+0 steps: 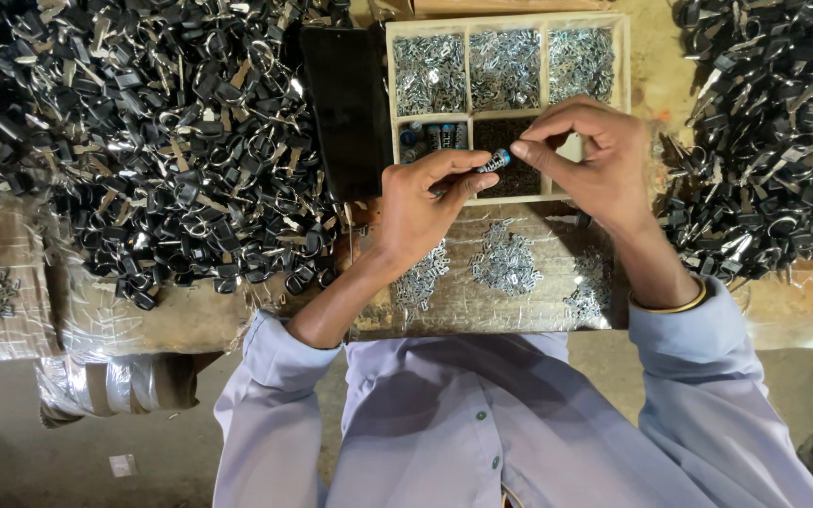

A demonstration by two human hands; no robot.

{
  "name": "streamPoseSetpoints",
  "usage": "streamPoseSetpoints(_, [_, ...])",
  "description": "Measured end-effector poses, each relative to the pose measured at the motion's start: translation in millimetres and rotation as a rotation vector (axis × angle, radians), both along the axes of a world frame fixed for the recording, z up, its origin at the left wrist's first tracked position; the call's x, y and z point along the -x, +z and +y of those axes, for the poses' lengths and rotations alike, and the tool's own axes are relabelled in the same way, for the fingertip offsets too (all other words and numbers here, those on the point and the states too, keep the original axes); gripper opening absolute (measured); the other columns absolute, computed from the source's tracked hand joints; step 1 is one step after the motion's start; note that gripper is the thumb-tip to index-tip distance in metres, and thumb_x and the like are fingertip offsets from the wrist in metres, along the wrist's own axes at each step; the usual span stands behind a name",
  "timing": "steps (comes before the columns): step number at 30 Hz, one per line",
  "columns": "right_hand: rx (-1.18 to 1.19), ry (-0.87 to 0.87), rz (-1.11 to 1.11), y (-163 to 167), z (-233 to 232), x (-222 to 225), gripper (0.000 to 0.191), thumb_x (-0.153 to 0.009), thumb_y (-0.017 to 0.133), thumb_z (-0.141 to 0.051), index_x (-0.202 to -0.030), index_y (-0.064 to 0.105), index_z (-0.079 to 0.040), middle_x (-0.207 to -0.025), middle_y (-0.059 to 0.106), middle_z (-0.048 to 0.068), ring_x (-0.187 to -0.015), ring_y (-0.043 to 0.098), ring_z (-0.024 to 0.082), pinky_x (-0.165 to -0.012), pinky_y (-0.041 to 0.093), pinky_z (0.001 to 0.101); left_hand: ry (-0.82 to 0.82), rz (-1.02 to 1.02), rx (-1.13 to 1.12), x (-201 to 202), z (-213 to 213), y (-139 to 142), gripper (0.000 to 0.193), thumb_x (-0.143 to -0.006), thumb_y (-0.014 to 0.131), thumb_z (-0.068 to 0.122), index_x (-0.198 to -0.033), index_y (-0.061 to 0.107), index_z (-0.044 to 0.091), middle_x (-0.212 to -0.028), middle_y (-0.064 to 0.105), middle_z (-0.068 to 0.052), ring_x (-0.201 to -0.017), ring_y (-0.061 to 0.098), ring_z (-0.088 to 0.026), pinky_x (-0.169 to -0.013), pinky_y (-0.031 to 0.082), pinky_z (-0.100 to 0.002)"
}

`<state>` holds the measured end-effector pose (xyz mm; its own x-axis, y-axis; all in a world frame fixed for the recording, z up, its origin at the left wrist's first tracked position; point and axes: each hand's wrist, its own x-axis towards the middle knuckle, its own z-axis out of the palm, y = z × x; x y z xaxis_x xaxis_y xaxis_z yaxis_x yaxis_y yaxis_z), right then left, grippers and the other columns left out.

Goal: The person sits at a workbench assembling small components, picking small metal and blue plastic parts from a compartment box and pressing them into black plastic housings by hand, then placing the finished assemblies into piles on the bench.

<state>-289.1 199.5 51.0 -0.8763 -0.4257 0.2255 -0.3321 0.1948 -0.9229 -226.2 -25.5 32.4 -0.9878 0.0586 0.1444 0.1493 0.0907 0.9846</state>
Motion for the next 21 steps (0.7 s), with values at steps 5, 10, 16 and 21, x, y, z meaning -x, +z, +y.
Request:
streamPoseSetpoints(5, [-0.043,0.021,-0.063,0.5,-4.0,-1.8,0.018,-0.097,0.078,0.007,-0.112,0.073,-0.001,-0.112,0.066,0.007,-0.096,0.064,0.011,-0.078,0.052,0.0243,0.009,-0.011,0.002,-0.1,-0.7,2.0,0.022,-0.094,0.076,-0.001,-0.116,0.073,0.000,-0.109,0.079,-0.011,-0.103,0.079,-0.018,-0.086,0.066,-0.026])
streamPoseSetpoints(10, [0.110,0.138,-0.185,2.8,-5.9,-5.5,0.017,-0.100,0.072,0.006,-0.115,0.073,-0.003,-0.121,0.062,0.006,-0.101,0.062,0.009,-0.079,0.052,0.0218,0.012,0.030,0.047,1.2,-0.7,1.1,0.023,-0.093,0.077,0.002,-0.115,0.074,0.001,-0.108,0.079,-0.010,-0.101,0.079,-0.018,-0.085,0.067,-0.026])
streamPoseSetpoints(16, [0.061,0.185,-0.155,4.0,-10.0,-6.7,0.016,-0.101,0.071,0.004,-0.115,0.073,-0.004,-0.122,0.062,0.006,-0.101,0.063,0.009,-0.080,0.054,0.0218,0.039,0.043,0.075,1.1,-1.0,-0.5,0.024,-0.091,0.081,0.007,-0.113,0.074,0.002,-0.105,0.079,-0.011,-0.099,0.079,-0.018,-0.085,0.068,-0.027])
streamPoseSetpoints(21, [0.014,0.144,-0.173,7.1,-10.6,-9.1,0.015,-0.101,0.071,0.005,-0.114,0.072,-0.003,-0.119,0.062,0.004,-0.090,0.059,0.004,-0.069,0.045,0.0190,0.026,0.006,0.057,0.5,-1.1,0.2,0.024,-0.091,0.081,0.008,-0.113,0.074,0.002,-0.105,0.080,-0.010,-0.098,0.080,-0.018,-0.084,0.067,-0.027])
